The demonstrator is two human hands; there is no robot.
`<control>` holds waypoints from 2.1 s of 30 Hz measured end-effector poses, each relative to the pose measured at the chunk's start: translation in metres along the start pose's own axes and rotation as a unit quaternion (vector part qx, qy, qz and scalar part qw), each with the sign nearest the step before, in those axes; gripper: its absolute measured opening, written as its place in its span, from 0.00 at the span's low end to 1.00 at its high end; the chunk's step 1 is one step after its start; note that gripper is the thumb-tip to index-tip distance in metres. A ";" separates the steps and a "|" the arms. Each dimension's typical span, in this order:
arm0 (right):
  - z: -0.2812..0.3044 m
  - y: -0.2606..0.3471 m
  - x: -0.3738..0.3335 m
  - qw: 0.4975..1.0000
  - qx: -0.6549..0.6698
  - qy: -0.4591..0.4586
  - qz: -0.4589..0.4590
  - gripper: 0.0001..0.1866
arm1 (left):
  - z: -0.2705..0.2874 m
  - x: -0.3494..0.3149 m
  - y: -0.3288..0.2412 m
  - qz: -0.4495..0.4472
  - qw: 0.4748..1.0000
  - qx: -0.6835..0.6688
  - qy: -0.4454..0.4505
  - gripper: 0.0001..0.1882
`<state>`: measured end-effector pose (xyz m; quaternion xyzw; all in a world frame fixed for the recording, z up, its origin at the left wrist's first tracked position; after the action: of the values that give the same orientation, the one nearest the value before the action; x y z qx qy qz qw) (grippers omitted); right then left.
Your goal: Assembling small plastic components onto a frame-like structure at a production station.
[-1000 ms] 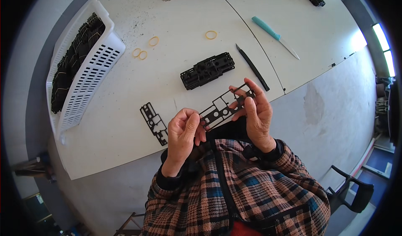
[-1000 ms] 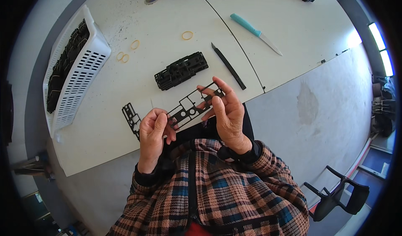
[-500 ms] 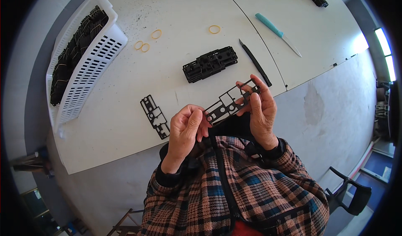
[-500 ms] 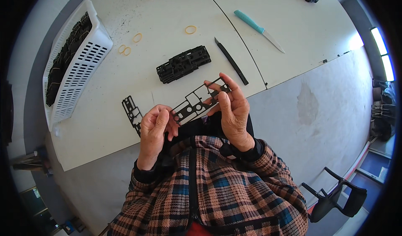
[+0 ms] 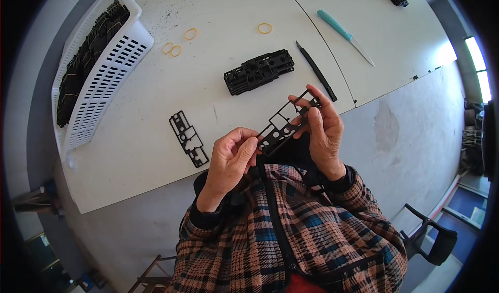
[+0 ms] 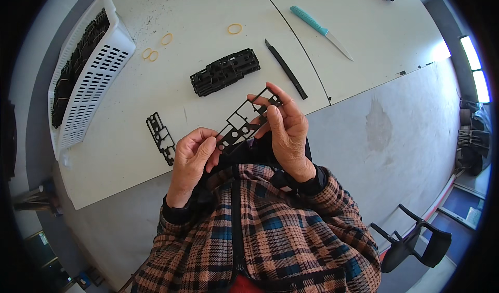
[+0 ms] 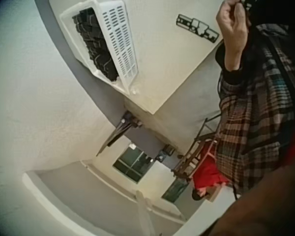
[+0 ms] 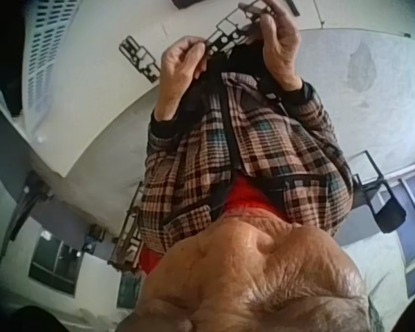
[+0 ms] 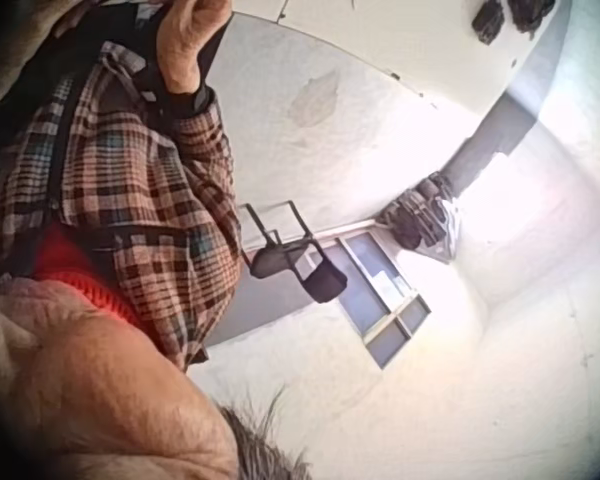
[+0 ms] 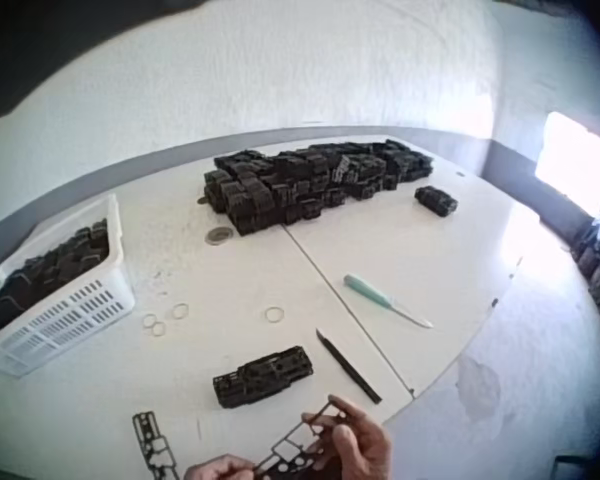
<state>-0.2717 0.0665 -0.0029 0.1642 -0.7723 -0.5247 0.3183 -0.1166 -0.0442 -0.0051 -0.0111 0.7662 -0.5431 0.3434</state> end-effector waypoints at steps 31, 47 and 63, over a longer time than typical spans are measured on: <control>-0.026 -0.006 -0.009 0.991 0.104 0.064 -0.059 0.26 | 0.008 -0.010 -0.004 -0.003 0.996 0.016 -0.086 0.09; -0.026 -0.015 -0.014 0.983 0.129 0.058 -0.114 0.10 | -0.009 -0.010 0.005 0.028 0.999 0.019 0.018 0.09; -0.031 -0.002 -0.012 0.983 0.089 0.075 -0.141 0.14 | -0.018 -0.015 0.006 0.039 0.998 0.017 0.040 0.08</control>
<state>-0.2421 0.0508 -0.0013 0.3379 -0.7591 -0.4793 0.2824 -0.1132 -0.0208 0.0005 0.0463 0.7701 -0.5421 0.3331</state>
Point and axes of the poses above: each hand's wrist, its own x-axis towards the middle knuckle, its own z-axis out of the back of the hand, y = z × x, the point moved 8 cm from there along x, towards the middle knuckle, and after that the axes turned 15 degrees about z, right-handed, at the moved point
